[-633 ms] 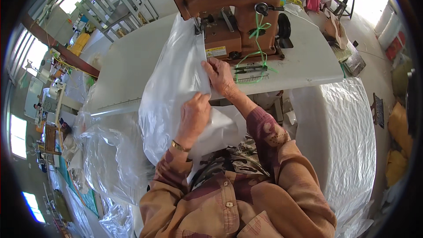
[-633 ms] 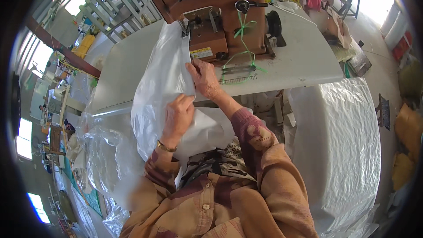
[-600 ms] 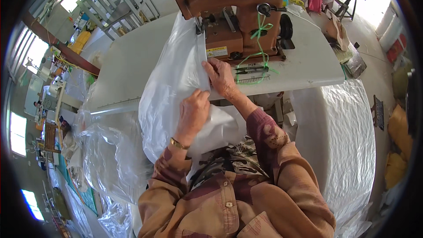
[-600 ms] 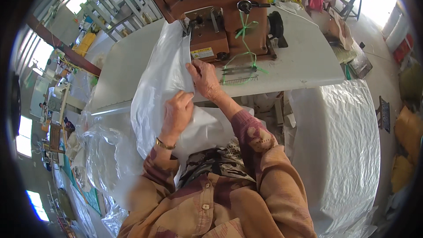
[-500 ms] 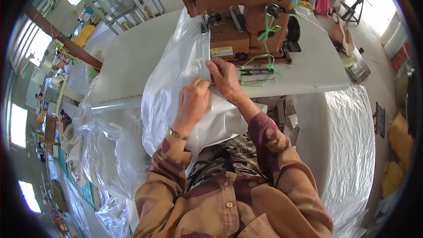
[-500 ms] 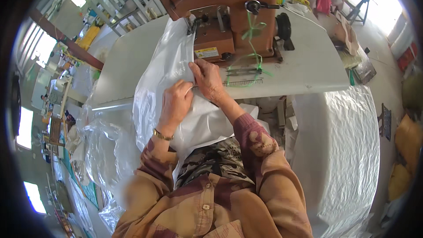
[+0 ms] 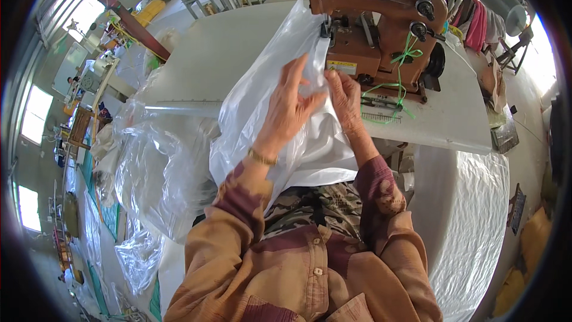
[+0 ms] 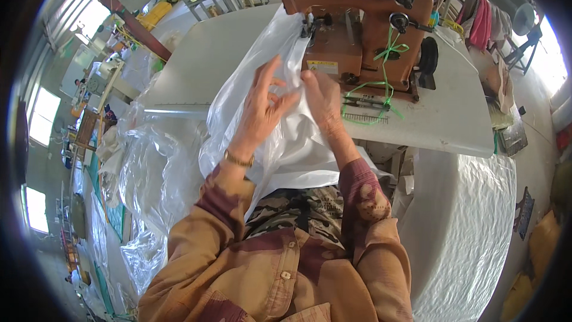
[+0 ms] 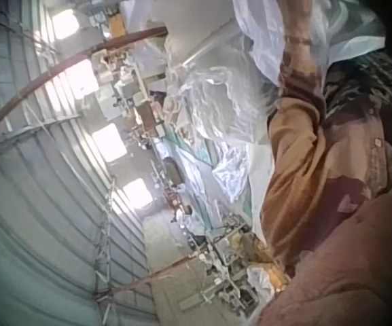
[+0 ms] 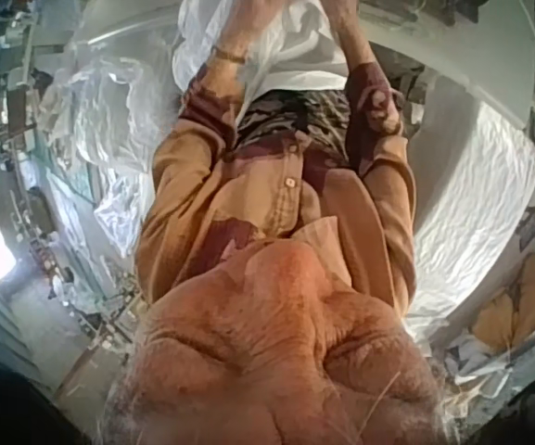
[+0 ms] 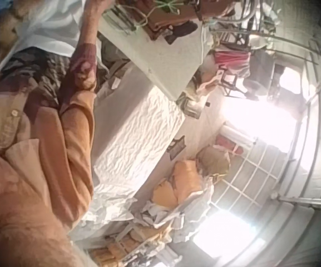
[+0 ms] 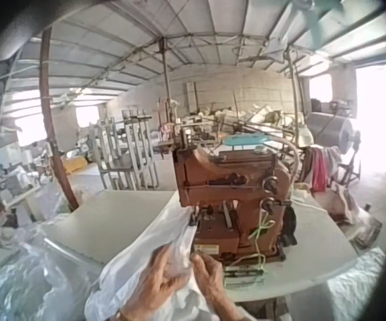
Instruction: The person aligns and sews a large white plastic sheet using a sewing machine. They repeatedly fold the edges of the plastic, guide it through the machine, and cut the thread after each seam. The person handles the plastic sheet by hand to prepare it for stitching.
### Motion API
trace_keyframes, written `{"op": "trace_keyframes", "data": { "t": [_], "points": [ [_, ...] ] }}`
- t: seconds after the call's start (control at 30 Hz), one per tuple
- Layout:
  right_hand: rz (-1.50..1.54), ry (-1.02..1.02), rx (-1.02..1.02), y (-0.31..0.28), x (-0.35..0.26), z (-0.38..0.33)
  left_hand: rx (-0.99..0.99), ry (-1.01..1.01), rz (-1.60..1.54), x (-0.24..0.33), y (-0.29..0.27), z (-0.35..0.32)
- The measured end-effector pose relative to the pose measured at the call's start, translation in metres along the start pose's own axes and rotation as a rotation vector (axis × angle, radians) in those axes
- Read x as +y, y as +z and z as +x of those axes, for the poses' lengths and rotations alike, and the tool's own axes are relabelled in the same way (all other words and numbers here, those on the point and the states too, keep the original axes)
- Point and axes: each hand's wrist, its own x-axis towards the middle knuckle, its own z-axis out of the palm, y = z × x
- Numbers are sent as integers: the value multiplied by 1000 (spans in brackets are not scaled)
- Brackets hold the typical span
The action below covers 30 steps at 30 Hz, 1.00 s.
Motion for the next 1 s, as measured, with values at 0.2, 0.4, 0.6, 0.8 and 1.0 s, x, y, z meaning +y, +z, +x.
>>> {"op": "trace_keyframes", "data": {
  "t": [0.2,0.4,0.6,0.8,1.0],
  "points": [
    [443,53,-206,-19,-15,-34,59,-23,176,20,-30,-132],
    [80,10,-349,-79,3,-163,-60,-289,64,6,-46,-211],
    [-67,400,-234,-90,19,-225,-58,-675,-613,22,-62,-214],
    [196,324,-294,-83,-76,-252,-175,-543,-494,54,-113,-212],
    [-923,-81,-172,-79,-18,-236,-149,-682,-527,52,-118,-217]
  ]
}}
